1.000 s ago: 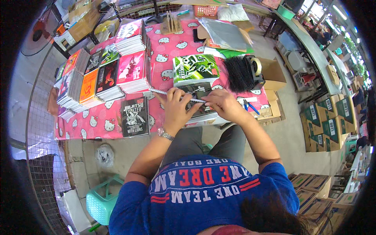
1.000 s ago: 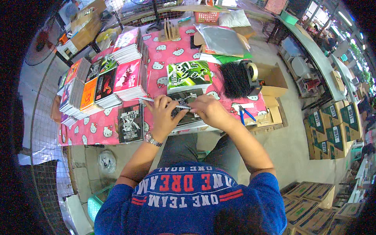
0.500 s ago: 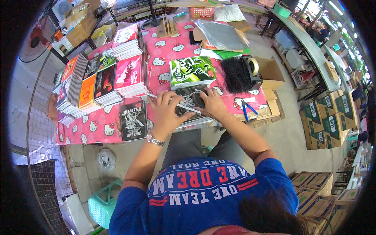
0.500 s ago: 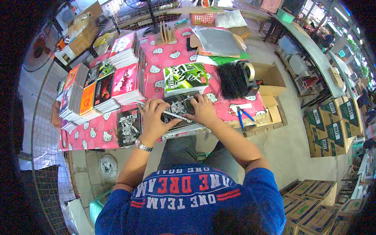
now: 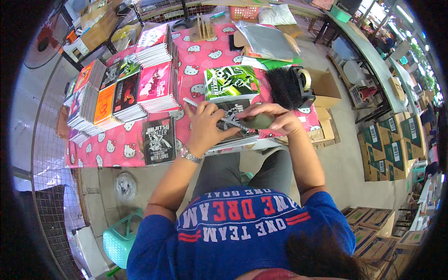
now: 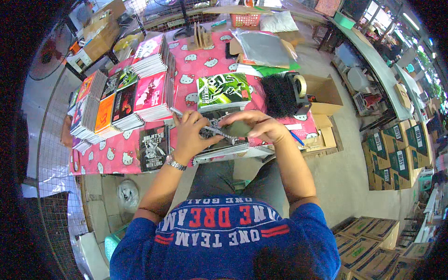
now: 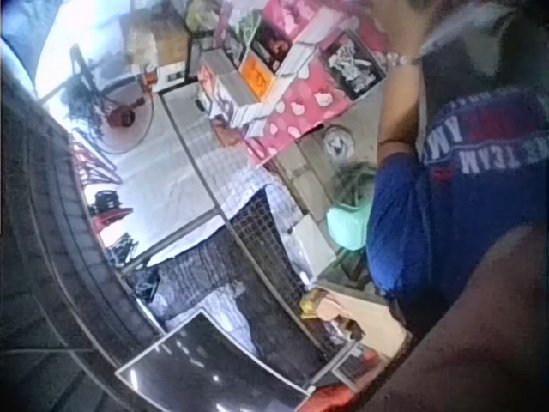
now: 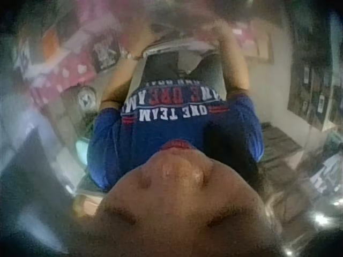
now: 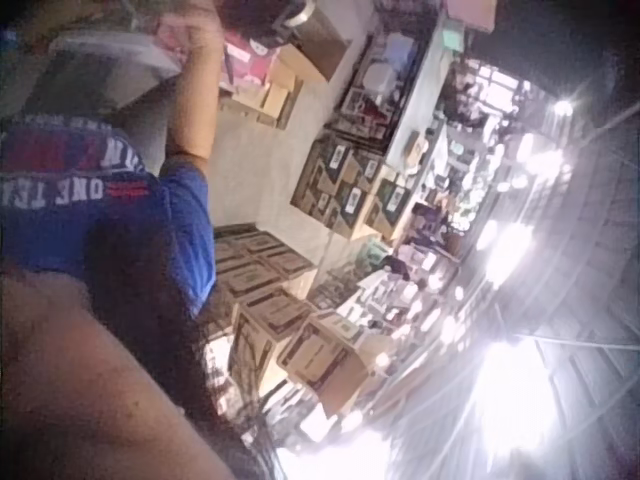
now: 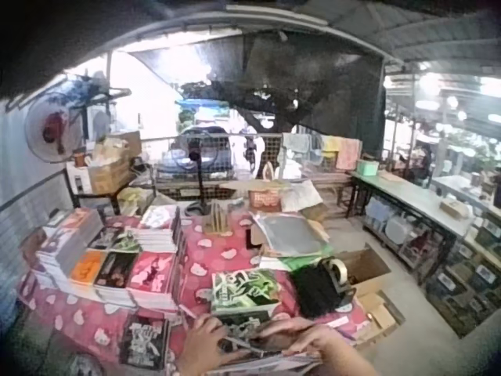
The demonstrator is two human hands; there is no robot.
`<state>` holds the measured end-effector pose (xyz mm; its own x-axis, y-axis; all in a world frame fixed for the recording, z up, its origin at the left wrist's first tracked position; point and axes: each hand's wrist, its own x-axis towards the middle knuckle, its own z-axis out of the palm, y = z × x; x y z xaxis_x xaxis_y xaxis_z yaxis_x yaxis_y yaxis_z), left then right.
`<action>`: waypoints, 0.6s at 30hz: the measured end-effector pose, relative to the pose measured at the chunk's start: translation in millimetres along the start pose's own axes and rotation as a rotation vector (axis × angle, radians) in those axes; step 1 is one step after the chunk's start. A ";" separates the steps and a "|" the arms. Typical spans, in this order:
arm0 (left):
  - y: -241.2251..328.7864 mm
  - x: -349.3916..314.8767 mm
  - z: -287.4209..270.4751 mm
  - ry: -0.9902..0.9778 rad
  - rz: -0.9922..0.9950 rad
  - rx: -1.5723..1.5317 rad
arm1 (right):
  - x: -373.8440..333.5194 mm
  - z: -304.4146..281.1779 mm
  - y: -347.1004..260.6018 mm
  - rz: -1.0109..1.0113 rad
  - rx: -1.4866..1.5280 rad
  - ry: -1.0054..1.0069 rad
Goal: The person organizes printed books on a table, retrieves additional books from a cardboard box on a pallet, and manually inserts plastic spiral binders into the holes along the book spines.
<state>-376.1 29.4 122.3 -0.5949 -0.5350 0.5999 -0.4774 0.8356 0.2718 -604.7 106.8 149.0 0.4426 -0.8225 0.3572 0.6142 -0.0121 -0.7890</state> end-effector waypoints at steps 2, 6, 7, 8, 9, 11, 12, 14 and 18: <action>2.2 -3.9 -1.0 -0.025 -0.002 -0.010 | 2.8 -13.4 -2.5 0.457 -0.729 0.077; -0.5 0.8 -5.4 -0.048 0.004 -0.037 | 12.4 -13.6 -4.4 0.108 -0.221 -0.144; 0.0 0.9 -8.5 -0.079 -0.001 -0.017 | 16.7 -15.1 -5.7 0.348 -0.645 -0.046; 0.2 -2.7 -9.6 -0.084 -0.005 -0.015 | 16.2 -15.5 -1.4 0.349 -0.639 -0.048; 0.4 -2.1 -10.2 -0.079 -0.027 -0.027 | 16.9 -17.5 -0.6 0.249 -0.514 -0.003; -4.1 4.9 -13.7 -0.019 -0.035 -0.008 | 15.5 -18.0 3.9 0.039 -0.088 -0.095; -14.0 3.4 -15.4 -0.021 -0.039 -0.008 | 20.6 -16.7 5.0 0.041 -0.084 -0.095; -38.5 -0.8 -17.7 -0.085 -0.010 -0.040 | 34.9 -14.1 5.3 0.378 -0.762 0.013; -39.4 1.9 -10.6 -0.082 0.005 -0.022 | 35.3 -15.4 5.3 0.182 -0.240 -0.157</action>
<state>-351.5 -3.2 120.7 -0.6488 -0.5387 0.5375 -0.4606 0.8402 0.2862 -595.9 68.9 149.7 0.6376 -0.7260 0.2575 0.3526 -0.0221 -0.9355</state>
